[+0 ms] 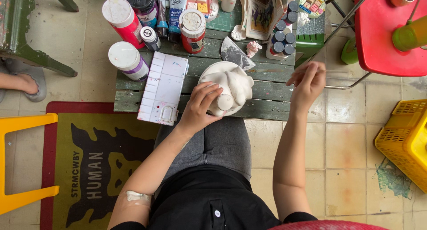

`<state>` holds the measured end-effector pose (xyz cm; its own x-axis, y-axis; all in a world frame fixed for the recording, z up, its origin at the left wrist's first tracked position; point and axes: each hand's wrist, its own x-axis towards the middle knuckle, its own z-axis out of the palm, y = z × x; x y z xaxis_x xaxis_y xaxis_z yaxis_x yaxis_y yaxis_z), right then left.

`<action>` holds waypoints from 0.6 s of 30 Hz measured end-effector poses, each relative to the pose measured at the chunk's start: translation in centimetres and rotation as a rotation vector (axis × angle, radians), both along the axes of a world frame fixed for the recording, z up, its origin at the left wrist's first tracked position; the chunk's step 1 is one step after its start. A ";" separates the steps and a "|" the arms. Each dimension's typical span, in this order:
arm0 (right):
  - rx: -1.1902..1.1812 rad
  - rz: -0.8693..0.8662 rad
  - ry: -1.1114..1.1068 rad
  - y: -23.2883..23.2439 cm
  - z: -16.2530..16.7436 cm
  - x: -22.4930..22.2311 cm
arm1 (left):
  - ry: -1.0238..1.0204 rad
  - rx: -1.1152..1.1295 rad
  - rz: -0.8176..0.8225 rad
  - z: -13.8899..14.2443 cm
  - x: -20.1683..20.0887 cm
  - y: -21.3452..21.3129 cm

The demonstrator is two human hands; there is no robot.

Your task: The person sits at a low table and paints a white ceramic figurine with a paintbrush, rotating the figurine to reach different sides. They dip the brush, reach into a cup of brushes, open small paint bottles, and continue applying paint to the figurine.

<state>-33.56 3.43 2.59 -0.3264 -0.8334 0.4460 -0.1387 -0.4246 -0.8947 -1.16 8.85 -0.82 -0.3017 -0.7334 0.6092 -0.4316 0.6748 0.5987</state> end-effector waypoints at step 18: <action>0.107 -0.164 -0.284 7.5 -4.9 2.2 | 0.035 0.112 0.200 -0.2 0.2 0.3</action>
